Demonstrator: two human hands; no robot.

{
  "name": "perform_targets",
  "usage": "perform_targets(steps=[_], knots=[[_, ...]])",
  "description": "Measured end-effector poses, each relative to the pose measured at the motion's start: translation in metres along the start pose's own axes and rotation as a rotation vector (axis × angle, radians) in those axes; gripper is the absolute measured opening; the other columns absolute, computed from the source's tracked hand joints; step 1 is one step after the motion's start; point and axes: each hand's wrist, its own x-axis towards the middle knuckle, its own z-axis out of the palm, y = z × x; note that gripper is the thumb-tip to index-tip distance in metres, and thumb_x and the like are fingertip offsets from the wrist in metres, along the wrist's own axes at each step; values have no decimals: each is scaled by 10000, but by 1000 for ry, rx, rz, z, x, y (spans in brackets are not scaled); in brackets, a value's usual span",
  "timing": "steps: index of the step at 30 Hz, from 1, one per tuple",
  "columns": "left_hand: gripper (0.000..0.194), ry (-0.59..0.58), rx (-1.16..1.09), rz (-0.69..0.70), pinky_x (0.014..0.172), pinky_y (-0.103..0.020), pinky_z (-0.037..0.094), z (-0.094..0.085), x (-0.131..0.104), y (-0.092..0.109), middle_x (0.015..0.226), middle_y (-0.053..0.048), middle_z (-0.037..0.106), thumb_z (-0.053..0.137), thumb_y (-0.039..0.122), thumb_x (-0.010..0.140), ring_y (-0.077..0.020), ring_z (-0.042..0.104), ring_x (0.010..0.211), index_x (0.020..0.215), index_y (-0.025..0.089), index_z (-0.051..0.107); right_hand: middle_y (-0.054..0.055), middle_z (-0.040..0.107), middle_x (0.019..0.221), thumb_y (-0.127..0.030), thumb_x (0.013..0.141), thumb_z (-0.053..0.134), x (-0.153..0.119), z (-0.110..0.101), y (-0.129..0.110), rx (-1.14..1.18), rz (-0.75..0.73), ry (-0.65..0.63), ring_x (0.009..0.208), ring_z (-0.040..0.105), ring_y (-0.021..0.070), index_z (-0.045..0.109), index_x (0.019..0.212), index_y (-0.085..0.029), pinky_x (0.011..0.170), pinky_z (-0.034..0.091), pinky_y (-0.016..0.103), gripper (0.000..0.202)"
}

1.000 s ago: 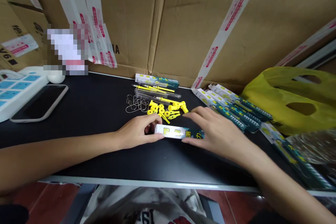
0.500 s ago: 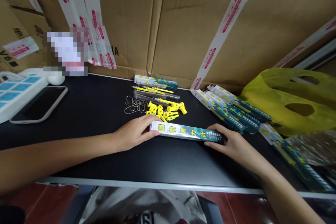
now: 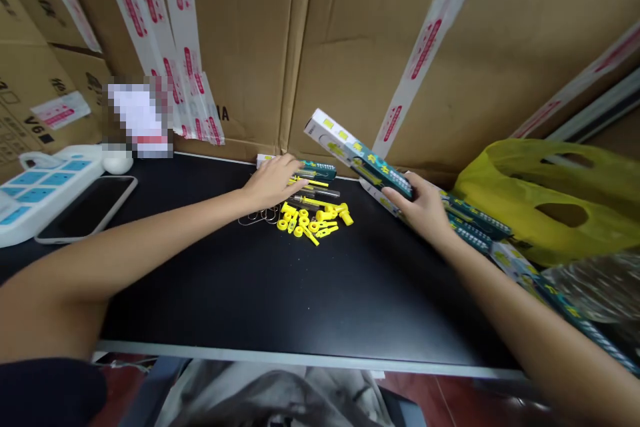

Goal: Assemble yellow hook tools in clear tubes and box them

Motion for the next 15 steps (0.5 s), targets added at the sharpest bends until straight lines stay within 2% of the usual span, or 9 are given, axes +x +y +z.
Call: perform_targets(steps=[3,6,12,15], knots=[[533,-100,84,-118,947,-426,378,18,22,-14,1172,-159,546,341,536,897,-298,493,1104,1144,117,561,34,605,767,-481,786,585,21,21,1,16,-16,-13,687,543,198,581,878,-188,620,413,301,308],[590,-127,93,-166,888,-437,415,31,31,-24,1093,-184,574,317,573,884,-315,530,1036,1056,94,615,51,635,827,-483,792,569,36,40,4,37,-4,-60,724,570,211,577,928,-185,641,429,309,327],[626,-157,72,-214,934,-472,388,43,25,-29,1150,-177,553,342,612,856,-336,480,1124,1156,125,595,65,656,865,-471,804,549,60,70,12,8,-47,-174,784,592,226,562,974,-182,673,446,312,336],[639,-174,44,-215,916,-478,406,41,20,-24,1133,-185,569,328,599,867,-329,518,1085,1171,101,589,70,662,893,-449,809,556,69,80,12,7,-77,-228,796,598,224,553,988,-185,673,448,302,320]])
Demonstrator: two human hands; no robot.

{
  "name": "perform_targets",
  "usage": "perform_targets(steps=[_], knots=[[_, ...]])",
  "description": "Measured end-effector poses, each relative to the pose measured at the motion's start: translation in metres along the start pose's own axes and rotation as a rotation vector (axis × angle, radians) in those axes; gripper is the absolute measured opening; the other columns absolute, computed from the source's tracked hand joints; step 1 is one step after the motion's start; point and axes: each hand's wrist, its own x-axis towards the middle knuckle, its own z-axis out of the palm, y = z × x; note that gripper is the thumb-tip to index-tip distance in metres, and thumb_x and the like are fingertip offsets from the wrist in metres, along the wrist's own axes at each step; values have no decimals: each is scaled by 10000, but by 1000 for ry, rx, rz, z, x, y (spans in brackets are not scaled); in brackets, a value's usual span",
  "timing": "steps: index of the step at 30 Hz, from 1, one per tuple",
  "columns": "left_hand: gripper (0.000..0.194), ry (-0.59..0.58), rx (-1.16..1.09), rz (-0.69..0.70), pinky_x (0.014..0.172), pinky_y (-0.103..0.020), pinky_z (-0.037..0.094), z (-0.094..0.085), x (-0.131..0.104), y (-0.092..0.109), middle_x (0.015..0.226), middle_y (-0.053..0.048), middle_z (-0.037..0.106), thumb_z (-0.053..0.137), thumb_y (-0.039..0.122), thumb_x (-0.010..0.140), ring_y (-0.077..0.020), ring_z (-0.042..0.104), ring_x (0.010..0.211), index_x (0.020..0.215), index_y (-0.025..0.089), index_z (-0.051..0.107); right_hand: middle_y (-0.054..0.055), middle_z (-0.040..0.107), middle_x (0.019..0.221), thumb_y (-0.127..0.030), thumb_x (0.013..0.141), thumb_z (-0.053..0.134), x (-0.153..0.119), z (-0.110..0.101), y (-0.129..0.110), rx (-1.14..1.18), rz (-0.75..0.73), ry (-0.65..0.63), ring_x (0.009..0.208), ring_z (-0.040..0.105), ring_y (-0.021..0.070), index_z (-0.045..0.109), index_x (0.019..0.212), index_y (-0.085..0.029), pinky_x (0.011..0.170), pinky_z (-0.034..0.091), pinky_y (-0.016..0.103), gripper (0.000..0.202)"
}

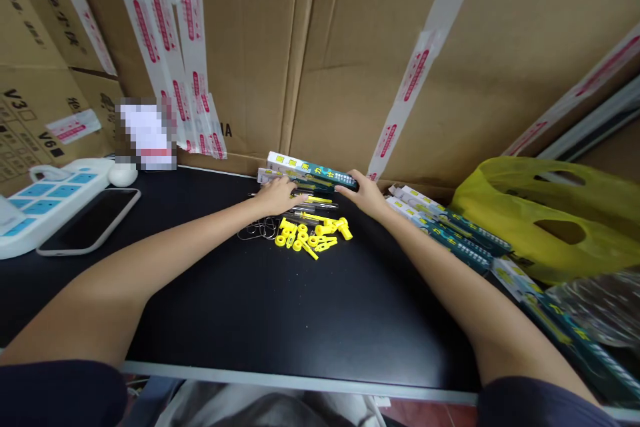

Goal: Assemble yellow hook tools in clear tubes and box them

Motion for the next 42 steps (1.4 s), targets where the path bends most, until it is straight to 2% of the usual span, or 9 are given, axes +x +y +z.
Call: perform_targets(steps=[7,13,17,21,31,34,37,39,42], knots=[[516,36,-26,32,891,-435,432,-9,-16,9,1155,-165,604,365,484,895,-278,556,1047,1172,110,588,72,655,928,-467,815,550,10,15,0,-57,-29,-100,797,604,225,518,1019,-211,664,439,302,328],[444,78,-12,35,893,-413,431,-9,-21,11,1068,-146,629,404,429,887,-261,554,1014,1099,111,629,16,613,740,-459,848,503,10,19,2,-129,-40,-148,615,559,183,455,1108,-224,563,394,269,354],[426,108,-1,40,863,-395,449,-7,-22,11,1065,-146,586,404,401,891,-250,558,969,1090,101,630,28,611,776,-388,879,476,7,17,0,-178,-87,-155,687,563,188,500,1072,-230,594,383,270,250],[412,138,4,56,893,-403,432,-7,-23,11,1085,-137,544,412,402,887,-266,515,1026,1068,106,634,52,621,886,-338,865,515,6,18,-1,-229,-126,-159,775,570,201,537,1064,-234,615,380,274,226],[380,148,14,63,886,-420,430,-9,-23,12,1077,-132,558,427,402,883,-276,509,1027,1021,119,640,56,632,879,-318,863,523,5,20,-1,-288,-119,-144,770,581,205,572,1023,-226,605,382,276,191],[383,149,25,56,867,-423,433,-20,-20,15,1025,-127,589,428,415,884,-275,537,986,995,121,647,46,634,842,-327,848,543,5,17,-6,-293,-111,-131,747,586,198,573,1026,-222,600,385,270,209],[390,189,36,79,877,-422,420,-43,-21,28,1048,-114,603,409,428,896,-265,552,981,1033,138,631,45,644,857,-342,852,533,0,5,-11,-302,-109,-108,754,593,195,575,1037,-222,605,387,269,225],[371,220,13,147,862,-397,425,-59,-30,43,1045,-91,618,388,421,910,-245,565,973,1033,160,621,52,652,891,-336,861,510,-8,-9,-10,-320,-97,-85,763,596,200,583,1030,-223,609,386,275,216],[325,147,-33,333,834,-365,432,-68,-58,64,1001,-66,640,391,391,918,-223,581,951,1027,178,612,80,654,895,-299,861,478,-26,-34,2,-369,-51,-41,784,594,227,604,989,-199,619,385,296,205]])
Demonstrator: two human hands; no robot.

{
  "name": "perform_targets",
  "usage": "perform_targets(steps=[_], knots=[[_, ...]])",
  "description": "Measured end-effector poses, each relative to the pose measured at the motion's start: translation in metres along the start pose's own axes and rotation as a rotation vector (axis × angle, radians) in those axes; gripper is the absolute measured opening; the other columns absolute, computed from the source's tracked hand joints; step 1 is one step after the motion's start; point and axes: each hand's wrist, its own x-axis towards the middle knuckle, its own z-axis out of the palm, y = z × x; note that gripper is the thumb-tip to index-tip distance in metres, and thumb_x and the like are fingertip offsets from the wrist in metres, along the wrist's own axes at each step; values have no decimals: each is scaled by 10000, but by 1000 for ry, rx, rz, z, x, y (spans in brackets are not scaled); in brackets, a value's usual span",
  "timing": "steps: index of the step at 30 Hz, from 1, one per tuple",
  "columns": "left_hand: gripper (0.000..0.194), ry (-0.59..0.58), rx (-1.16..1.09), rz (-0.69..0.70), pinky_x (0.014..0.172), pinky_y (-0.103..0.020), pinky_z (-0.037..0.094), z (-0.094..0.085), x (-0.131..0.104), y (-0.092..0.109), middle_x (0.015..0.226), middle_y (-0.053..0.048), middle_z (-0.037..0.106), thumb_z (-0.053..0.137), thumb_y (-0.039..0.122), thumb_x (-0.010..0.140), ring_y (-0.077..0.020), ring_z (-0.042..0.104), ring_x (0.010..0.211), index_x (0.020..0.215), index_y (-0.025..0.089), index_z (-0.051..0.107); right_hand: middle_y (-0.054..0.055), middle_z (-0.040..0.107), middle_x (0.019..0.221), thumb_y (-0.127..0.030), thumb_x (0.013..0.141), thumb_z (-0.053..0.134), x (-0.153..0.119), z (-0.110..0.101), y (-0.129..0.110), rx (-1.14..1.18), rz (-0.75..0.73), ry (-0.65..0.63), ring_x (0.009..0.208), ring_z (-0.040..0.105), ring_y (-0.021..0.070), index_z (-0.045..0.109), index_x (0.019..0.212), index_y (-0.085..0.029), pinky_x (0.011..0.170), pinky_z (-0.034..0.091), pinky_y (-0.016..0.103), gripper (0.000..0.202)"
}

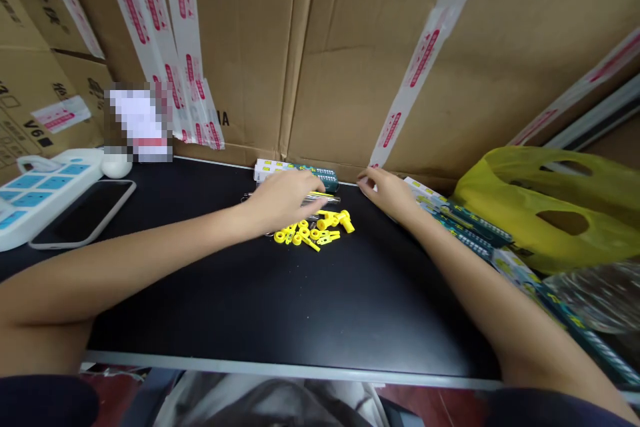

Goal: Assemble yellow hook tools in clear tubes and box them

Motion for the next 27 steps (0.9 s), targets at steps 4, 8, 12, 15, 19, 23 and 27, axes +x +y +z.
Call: perform_targets(steps=[4,8,12,15,19,23,27], knots=[[280,-59,2,237,939,-426,381,13,-42,26,1015,-97,637,418,329,906,-243,568,997,1006,162,620,73,654,793,-314,841,475,-33,-14,28,-114,146,-7,706,588,217,635,872,-195,575,376,288,202],[266,-76,-172,337,1067,-458,268,29,-66,30,1120,-76,634,460,306,895,-227,555,1100,1100,209,599,74,651,780,-369,831,483,-55,-17,36,-174,187,-42,675,584,218,638,816,-194,538,353,289,234],[570,-279,-340,346,1126,-446,191,27,-71,35,1441,-91,394,476,473,875,-243,313,1350,1373,209,385,78,652,841,-393,842,463,-58,-22,35,-220,230,-38,727,593,230,636,834,-202,537,352,293,258],[754,-481,-407,397,1149,-451,108,26,-78,47,1508,-102,234,463,546,852,-240,186,1399,1457,174,211,79,653,845,-374,841,456,-57,-24,38,-219,258,-18,725,592,231,642,840,-202,546,360,300,253],[844,-554,-538,447,1153,-456,101,22,-92,70,1513,-98,189,510,568,809,-254,176,1397,1470,169,169,90,652,836,-358,841,463,-56,-20,35,-218,225,-19,744,592,237,643,814,-191,581,380,312,246],[720,-616,-737,502,1156,-445,98,10,-101,89,1498,-69,227,489,454,853,-245,221,1382,1466,209,202,76,648,825,-332,848,474,-56,-16,18,-193,167,15,779,594,232,633,819,-197,608,391,305,211],[619,-788,-959,549,1132,-400,226,6,-105,103,1460,-25,349,416,250,859,-212,331,1340,1454,244,244,76,634,793,-306,874,460,-57,-12,-10,-172,4,69,794,586,229,629,827,-193,641,401,302,208]])
